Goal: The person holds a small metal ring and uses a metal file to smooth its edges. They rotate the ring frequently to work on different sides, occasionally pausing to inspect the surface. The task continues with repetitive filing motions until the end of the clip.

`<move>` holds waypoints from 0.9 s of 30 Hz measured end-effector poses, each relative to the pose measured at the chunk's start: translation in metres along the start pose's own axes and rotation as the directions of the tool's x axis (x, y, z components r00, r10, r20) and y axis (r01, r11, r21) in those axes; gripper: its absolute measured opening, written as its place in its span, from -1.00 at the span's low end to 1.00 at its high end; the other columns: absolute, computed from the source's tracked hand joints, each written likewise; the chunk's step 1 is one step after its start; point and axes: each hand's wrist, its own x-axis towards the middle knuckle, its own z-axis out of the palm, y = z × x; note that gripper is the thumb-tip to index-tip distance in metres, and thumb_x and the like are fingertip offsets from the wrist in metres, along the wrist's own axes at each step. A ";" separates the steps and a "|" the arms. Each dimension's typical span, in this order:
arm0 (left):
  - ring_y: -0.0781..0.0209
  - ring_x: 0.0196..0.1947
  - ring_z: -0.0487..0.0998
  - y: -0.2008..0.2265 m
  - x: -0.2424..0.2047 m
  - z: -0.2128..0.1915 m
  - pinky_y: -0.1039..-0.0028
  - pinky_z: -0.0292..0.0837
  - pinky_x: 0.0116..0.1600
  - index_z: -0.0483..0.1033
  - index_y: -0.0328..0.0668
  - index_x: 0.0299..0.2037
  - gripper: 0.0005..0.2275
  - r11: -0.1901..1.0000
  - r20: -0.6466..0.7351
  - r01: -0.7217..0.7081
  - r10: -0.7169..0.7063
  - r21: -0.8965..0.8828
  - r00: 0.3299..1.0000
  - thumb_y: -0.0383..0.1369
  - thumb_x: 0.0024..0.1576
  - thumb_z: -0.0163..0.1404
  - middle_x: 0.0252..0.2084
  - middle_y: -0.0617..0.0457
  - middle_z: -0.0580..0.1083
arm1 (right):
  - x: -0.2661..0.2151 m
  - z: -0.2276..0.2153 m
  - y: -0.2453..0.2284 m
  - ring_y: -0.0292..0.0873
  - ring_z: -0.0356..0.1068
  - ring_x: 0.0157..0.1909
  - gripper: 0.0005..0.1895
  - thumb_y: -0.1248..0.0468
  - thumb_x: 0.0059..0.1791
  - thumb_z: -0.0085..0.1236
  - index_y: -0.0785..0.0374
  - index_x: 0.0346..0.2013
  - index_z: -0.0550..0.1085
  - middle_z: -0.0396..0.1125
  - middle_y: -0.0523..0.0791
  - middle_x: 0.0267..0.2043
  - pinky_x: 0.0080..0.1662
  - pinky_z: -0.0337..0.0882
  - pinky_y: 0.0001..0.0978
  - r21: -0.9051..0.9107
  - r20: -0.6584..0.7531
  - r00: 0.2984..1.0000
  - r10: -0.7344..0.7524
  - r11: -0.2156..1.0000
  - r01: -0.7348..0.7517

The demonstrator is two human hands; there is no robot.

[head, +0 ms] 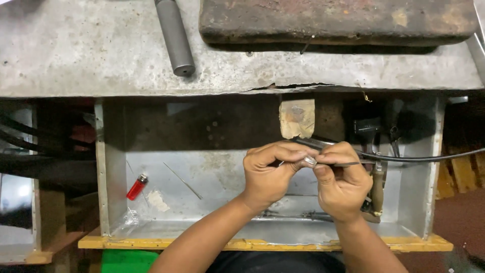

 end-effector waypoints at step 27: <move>0.05 -0.39 0.65 0.005 0.002 -0.008 0.33 0.58 -0.25 0.64 -0.44 -0.23 -0.87 0.995 0.087 -0.061 0.054 0.084 0.995 -0.45 0.20 0.13 -0.31 -0.17 0.62 | 0.005 0.009 -0.010 -0.16 0.27 -0.50 -0.84 0.39 0.05 0.19 0.38 -0.42 0.47 0.27 0.03 -0.42 -0.36 0.37 -0.34 -0.092 0.052 0.994 -0.101 0.990 0.105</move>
